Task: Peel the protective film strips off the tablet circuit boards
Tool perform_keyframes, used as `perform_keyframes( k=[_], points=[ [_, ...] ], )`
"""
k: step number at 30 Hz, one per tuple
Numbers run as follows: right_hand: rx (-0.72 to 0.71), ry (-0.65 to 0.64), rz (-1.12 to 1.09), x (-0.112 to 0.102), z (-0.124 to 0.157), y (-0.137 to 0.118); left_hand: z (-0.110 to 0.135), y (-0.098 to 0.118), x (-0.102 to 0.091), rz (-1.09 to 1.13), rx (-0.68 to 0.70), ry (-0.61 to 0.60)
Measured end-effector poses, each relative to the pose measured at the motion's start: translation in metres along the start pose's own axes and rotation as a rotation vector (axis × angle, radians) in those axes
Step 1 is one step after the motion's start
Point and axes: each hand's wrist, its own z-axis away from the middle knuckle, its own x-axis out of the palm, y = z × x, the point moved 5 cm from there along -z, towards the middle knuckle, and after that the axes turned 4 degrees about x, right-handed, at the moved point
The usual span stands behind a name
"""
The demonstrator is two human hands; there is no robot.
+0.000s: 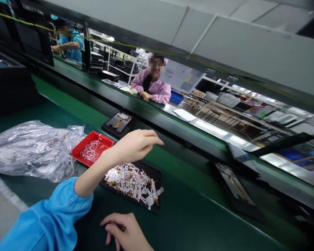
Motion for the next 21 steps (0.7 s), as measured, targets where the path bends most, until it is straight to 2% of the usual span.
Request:
perform_keyframes(
  k=[2, 3, 5, 7, 9, 11, 13, 15, 18, 21],
  points=[
    [-0.02, 0.022, -0.032, -0.001, -0.003, 0.003, -0.011, -0.029, 0.004, -0.08, -0.071, -0.025],
    [-0.042, 0.031, -0.039, -0.001, -0.005, 0.002, -0.012, -0.036, 0.001, -0.106, -0.083, -0.023],
    [-0.093, 0.039, -0.036, -0.002, -0.007, -0.001, -0.007, -0.034, -0.013, -0.143, -0.088, 0.013],
    [-0.126, 0.04, -0.042, -0.004, -0.008, -0.005, 0.0, -0.019, -0.037, -0.153, -0.055, 0.154],
    [-0.128, 0.048, -0.04, -0.006, -0.006, -0.007, 0.005, -0.007, -0.064, -0.155, -0.021, 0.371],
    [-0.14, 0.06, -0.021, -0.007, -0.004, -0.008, 0.005, -0.014, -0.082, -0.188, -0.078, 0.557],
    [-0.156, 0.062, 0.002, -0.007, -0.003, -0.008, -0.003, -0.045, -0.087, -0.243, -0.257, 0.596],
    [-0.168, 0.063, 0.009, -0.006, -0.003, -0.009, -0.014, -0.093, -0.079, -0.267, -0.484, 0.492],
    [-0.176, 0.079, 0.006, -0.005, -0.003, -0.01, -0.02, -0.163, -0.055, -0.236, -0.762, 0.292],
    [-0.184, 0.094, 0.059, -0.006, -0.006, -0.01, -0.002, -0.207, -0.023, -0.188, -1.032, 0.127]
  ],
)
